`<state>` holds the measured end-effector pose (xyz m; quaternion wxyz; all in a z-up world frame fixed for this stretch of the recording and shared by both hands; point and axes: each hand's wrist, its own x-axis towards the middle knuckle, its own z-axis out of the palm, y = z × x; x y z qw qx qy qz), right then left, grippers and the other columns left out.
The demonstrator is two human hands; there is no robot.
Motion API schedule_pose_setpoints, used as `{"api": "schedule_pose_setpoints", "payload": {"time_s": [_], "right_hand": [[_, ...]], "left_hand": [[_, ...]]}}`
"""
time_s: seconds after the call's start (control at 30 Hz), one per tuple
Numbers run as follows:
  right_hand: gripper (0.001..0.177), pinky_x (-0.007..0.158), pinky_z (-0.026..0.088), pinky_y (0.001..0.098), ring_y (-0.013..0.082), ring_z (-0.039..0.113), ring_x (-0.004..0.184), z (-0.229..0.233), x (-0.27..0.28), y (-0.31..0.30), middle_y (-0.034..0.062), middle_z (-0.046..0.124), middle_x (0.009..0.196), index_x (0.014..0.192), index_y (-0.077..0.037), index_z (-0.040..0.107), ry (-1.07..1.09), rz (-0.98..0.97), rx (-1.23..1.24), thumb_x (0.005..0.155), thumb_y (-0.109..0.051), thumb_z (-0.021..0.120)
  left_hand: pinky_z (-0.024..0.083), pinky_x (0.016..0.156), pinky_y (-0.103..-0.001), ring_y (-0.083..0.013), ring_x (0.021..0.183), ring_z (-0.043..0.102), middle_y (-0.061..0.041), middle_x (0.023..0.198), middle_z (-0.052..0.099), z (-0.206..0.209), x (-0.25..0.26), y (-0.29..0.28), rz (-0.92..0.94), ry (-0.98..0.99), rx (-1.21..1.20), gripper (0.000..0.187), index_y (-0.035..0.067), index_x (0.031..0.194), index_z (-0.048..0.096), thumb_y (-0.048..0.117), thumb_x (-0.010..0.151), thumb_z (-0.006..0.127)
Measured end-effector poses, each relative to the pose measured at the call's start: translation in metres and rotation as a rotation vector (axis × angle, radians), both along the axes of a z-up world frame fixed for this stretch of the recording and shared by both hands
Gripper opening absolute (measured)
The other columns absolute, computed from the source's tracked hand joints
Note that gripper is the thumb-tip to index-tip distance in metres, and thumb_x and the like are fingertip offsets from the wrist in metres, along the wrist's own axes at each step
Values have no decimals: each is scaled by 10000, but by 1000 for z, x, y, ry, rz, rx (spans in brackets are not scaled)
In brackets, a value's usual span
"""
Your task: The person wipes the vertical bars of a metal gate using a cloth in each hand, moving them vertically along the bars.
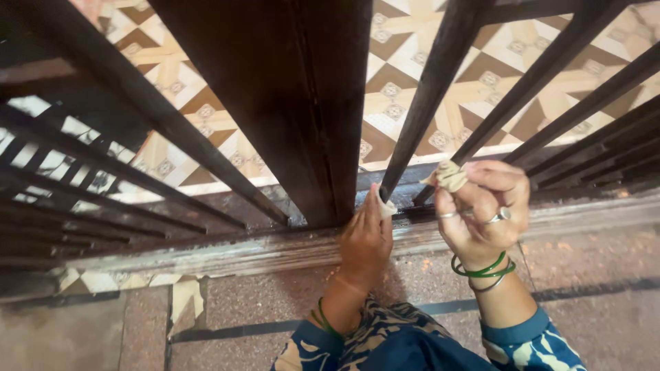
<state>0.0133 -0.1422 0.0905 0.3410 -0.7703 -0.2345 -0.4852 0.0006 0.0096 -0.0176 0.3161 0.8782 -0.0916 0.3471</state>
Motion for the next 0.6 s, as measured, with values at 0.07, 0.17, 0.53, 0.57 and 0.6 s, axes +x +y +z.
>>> {"api": "schedule_pose_setpoints", "payload": {"time_s": [0.07,0.17,0.53,0.57,0.6], "right_hand": [[236,866,562,363,278,651,1009,-17,-3,3,99,624,1080,1061,-58,700,54,-9,16,877,19,827],[197,822,558,360,274,664,1026,-38,-9,6,94,640,1062,1005,-52,694,136,-47,-14,861,-5,822],[129,846,622,340,244,714,1086,-15,9,-54,128,731,1184,1110,-42,722,-113,-147,-111,984,-50,749],[128,844,600,366,265,688,1064,-1,11,-64,154,715,1194,1105,-33,726,-185,-198,-112,979,-40,751],[151,858,595,358,265,680,1085,10,12,-70,169,684,1242,1160,-29,739,-172,-229,-130,1009,-32,746]], "left_hand": [[598,890,-345,-285,1065,738,-203,1228,717,1,0,5,-39,20,0,458,-72,1401,537,86,989,661],[593,939,-337,-302,1135,717,-222,1273,691,6,-2,10,-94,30,-21,486,-86,1419,509,93,992,658],[589,922,-357,-321,1130,713,-223,1281,691,7,0,12,-103,7,-56,513,-77,1416,516,82,954,674],[593,915,-357,-318,1122,718,-216,1270,697,5,0,10,-90,-3,-61,504,-71,1414,523,82,959,674],[595,899,-359,-318,1103,722,-211,1254,703,4,-1,9,-77,4,-65,497,-66,1409,533,90,961,680]]}}
